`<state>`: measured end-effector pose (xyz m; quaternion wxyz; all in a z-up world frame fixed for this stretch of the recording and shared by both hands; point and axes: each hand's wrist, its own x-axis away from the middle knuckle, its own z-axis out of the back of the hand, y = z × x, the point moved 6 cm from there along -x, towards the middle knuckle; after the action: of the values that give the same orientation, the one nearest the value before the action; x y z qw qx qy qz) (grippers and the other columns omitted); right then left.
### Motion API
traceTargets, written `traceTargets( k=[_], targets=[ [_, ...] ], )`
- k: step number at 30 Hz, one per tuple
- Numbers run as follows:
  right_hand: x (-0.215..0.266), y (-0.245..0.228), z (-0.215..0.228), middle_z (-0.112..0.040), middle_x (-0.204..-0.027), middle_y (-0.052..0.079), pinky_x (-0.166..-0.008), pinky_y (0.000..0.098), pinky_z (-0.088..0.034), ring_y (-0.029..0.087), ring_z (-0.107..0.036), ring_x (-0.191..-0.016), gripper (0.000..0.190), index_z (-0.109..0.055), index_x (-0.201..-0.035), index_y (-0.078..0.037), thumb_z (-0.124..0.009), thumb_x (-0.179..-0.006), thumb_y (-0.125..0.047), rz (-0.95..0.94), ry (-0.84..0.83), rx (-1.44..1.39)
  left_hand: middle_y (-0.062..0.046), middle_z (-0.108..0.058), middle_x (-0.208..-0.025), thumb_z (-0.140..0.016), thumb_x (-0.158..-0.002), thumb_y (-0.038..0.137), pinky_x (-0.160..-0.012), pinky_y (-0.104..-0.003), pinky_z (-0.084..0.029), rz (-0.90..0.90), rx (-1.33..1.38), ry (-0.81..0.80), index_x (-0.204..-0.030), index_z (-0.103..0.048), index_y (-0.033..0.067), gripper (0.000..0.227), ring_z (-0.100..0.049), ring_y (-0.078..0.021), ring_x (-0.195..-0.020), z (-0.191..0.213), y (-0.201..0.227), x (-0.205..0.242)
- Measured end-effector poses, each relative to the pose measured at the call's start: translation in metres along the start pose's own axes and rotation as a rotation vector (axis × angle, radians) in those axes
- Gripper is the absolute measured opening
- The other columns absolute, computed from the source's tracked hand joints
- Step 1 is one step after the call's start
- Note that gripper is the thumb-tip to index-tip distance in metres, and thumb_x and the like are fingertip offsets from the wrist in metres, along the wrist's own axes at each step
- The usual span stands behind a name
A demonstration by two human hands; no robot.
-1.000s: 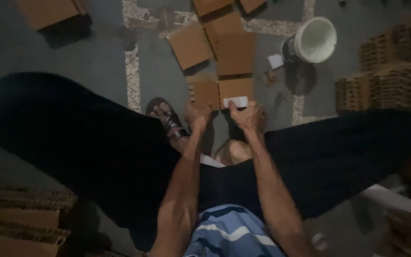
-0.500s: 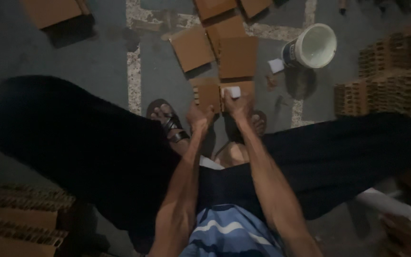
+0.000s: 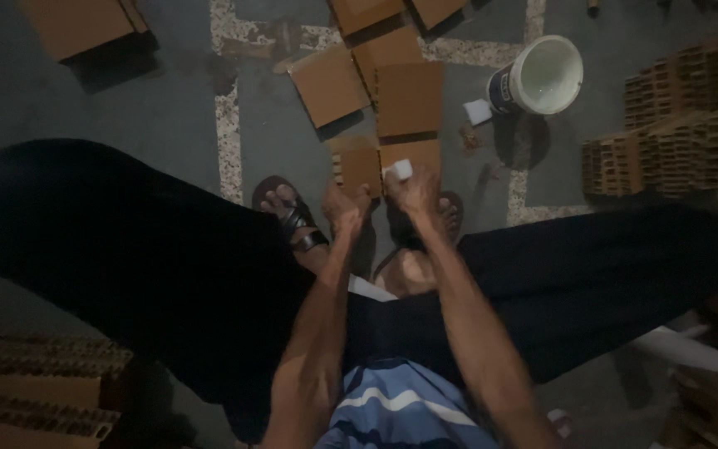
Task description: The person sits on the floor and assembles small cardboard boxes by applying glue to the edges with a white bottle, then folding and pressing the flaps to form the box shape. Completed boxes are set aside on the floor.
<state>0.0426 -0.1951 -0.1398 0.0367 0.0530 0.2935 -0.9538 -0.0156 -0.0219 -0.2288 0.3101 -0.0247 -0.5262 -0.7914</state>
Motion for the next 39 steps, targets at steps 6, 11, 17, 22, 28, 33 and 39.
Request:
traceTargets(
  k=[6,11,17,22,28,33,39],
  targets=[
    [0.023,-0.025,0.02,-0.071,-0.083,0.025,-0.066,0.0518,-0.055,0.043,-0.07,-0.075,0.039,-0.07,-0.089,0.006,-0.073,-0.081,-0.033,-0.149,-0.129,0.035,-0.025,-0.071,-0.106,-0.085,-0.077,0.028,-0.085,-0.053,-0.053,0.057,-0.036,-0.059,-0.116,-0.062,0.0018,0.052,-0.067,-0.0469,-0.102,0.0,-0.004,-0.001],
    [0.007,-0.031,0.057,-0.076,-0.086,0.023,-0.069,0.0459,-0.057,0.035,-0.074,-0.077,0.043,-0.076,-0.09,0.004,-0.084,-0.077,-0.037,-0.596,-0.154,0.077,-0.025,-0.073,-0.106,-0.089,-0.072,0.035,-0.085,-0.051,-0.055,0.061,-0.06,-0.05,-0.115,-0.065,0.0019,0.059,-0.068,-0.0457,-0.102,0.01,0.009,-0.001],
    [-0.052,-0.06,0.102,-0.078,-0.09,0.016,-0.071,0.0401,-0.06,0.026,-0.078,-0.081,0.042,-0.074,-0.097,0.004,-0.083,-0.081,-0.035,-0.448,0.317,-0.283,-0.024,-0.075,-0.108,-0.078,-0.078,0.055,-0.086,-0.046,-0.055,0.272,-0.189,-0.387,-0.113,-0.075,0.0018,0.064,-0.07,-0.0415,-0.1,0.024,0.036,0.001],
    [-0.064,-0.061,0.138,-0.078,-0.088,0.011,-0.072,0.0372,-0.058,0.022,-0.076,-0.079,0.037,-0.077,-0.099,0.001,-0.081,-0.086,-0.034,-0.404,0.378,-0.303,-0.023,-0.075,-0.098,-0.074,-0.079,0.047,-0.079,-0.045,-0.055,0.086,0.038,-0.431,-0.109,-0.073,-0.0002,0.056,-0.073,-0.0361,-0.091,0.034,0.078,-0.001],
    [-0.059,-0.033,0.13,-0.077,-0.079,0.008,-0.068,0.037,-0.058,0.022,-0.075,-0.072,0.033,-0.079,-0.092,-0.001,-0.08,-0.085,-0.034,-0.508,0.271,-0.261,-0.018,-0.075,-0.08,-0.07,-0.084,0.044,-0.068,-0.044,-0.055,0.383,0.03,-0.599,-0.09,-0.075,-0.0058,0.05,-0.074,-0.0317,-0.073,0.027,0.041,-0.004],
    [-0.054,-0.024,0.094,-0.074,-0.085,0.013,-0.063,0.0372,-0.06,0.026,-0.075,-0.072,0.059,-0.059,-0.111,0.009,-0.085,-0.082,-0.035,-0.263,0.251,-0.174,-0.014,-0.066,-0.07,-0.066,-0.088,0.041,-0.058,-0.042,-0.044,0.11,-0.091,-0.576,-0.085,-0.071,-0.0009,0.042,-0.061,-0.0272,-0.06,0.008,0.003,-0.012],
    [-0.037,-0.028,0.061,-0.075,-0.086,0.02,-0.063,0.0435,-0.057,0.036,-0.075,-0.077,0.042,-0.072,-0.108,0.002,-0.081,-0.082,-0.029,-0.174,0.15,-0.151,-0.027,-0.068,-0.081,-0.074,-0.082,0.042,-0.066,-0.05,-0.047,0.26,0.09,-0.435,-0.082,-0.071,-0.0101,0.052,-0.066,-0.0452,-0.073,0.006,-0.01,-0.021]
  ],
)
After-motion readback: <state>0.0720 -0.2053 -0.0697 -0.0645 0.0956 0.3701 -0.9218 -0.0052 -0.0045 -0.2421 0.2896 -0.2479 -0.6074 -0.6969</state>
